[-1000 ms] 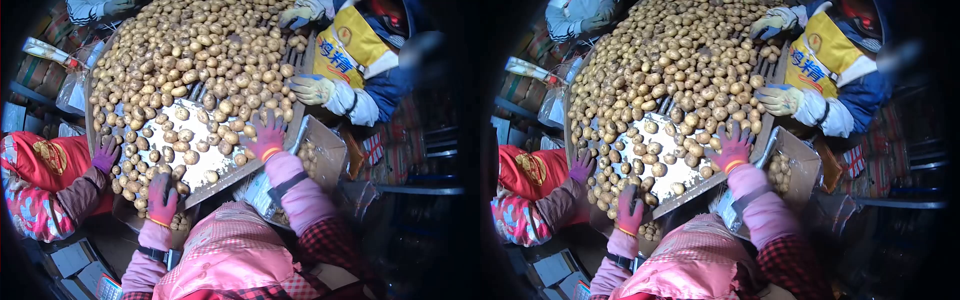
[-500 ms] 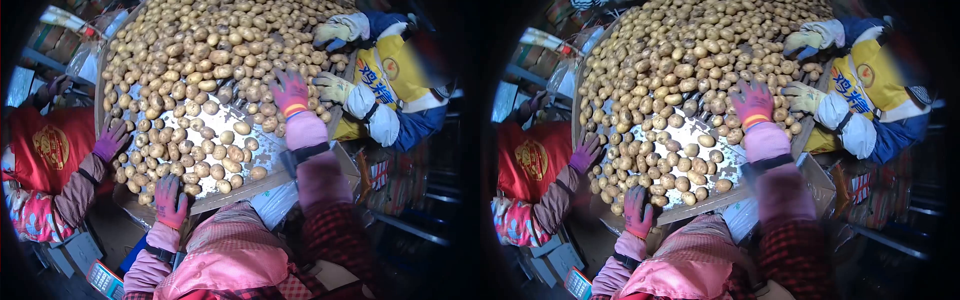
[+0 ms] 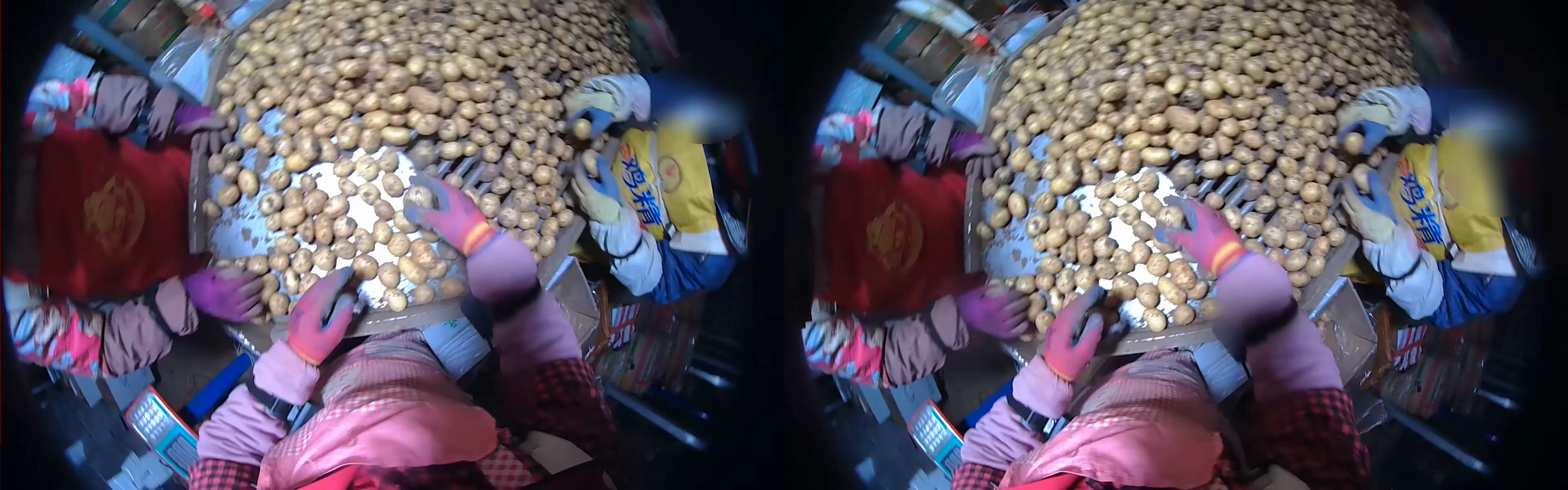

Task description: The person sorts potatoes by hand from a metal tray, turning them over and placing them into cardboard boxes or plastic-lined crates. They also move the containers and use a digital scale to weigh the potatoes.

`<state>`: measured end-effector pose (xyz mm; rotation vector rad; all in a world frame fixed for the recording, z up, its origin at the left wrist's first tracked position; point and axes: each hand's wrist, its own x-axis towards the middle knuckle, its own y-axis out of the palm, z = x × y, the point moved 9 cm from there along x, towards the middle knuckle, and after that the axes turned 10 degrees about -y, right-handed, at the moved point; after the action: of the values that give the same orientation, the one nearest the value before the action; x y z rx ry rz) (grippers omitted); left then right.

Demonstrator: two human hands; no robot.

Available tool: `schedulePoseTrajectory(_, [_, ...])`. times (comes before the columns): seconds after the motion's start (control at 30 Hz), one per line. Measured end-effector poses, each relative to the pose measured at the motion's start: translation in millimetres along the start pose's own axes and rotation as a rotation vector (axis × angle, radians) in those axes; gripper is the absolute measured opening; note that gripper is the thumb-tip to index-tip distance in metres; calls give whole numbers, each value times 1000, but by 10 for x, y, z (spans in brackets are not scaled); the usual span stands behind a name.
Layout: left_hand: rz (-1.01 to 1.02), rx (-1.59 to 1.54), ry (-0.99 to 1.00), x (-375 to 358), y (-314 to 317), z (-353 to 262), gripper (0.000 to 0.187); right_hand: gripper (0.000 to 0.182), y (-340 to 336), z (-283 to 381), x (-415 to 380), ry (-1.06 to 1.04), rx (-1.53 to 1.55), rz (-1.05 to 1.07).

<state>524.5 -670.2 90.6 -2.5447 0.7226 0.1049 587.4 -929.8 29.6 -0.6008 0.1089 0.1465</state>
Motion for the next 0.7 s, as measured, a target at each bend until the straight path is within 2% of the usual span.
schedulePoseTrajectory(0.03, [5, -147, -152, -6, 41, 128, 60, 60, 251, 131, -118, -71, 325, 81])
schedulePoseTrajectory(0.1, [-29, -221, -143, 91, 46, -46, 75, 46, 484, 717, -402, -94, 831, 143])
schedulePoseTrajectory(0.13, [-15, -206, -90, 128, 57, -178, 85, 48, 602, 815, -536, -85, 901, 199])
schedulePoseTrajectory(0.17, [-46, -51, 46, 150, 25, -370, 84, 48, 679, 895, -637, -86, 898, 207])
schedulePoseTrajectory(0.23, [-59, 23, 82, 108, 15, -428, 81, 49, 654, 1114, -775, -273, 599, 91])
schedulePoseTrajectory(0.3, [-77, 32, 146, 39, -27, -490, 76, 47, 669, 1170, -877, -314, 587, 71])
schedulePoseTrajectory(0.37, [-139, 169, 229, -57, -15, -458, 77, 50, 834, 1007, -901, 42, 755, 120])
schedulePoseTrajectory(0.4, [-127, 155, 260, -92, -17, -488, 77, 61, 870, 997, -1016, 172, 531, 96])
schedulePoseTrajectory(0.43, [-82, 255, 216, -125, 42, -465, 77, 73, 805, 1147, -1066, -76, 167, -10])
schedulePoseTrajectory(0.5, [-21, 342, 195, -201, 166, -434, 77, 70, 904, 1116, -1215, 76, -153, -52])
schedulePoseTrajectory(0.6, [156, 304, 160, -343, 359, -355, 74, 61, 934, 1144, -1391, 100, -151, 2])
schedulePoseTrajectory(0.7, [227, 247, 159, -446, 495, -453, 73, 55, 995, 952, -1568, 78, -57, -82])
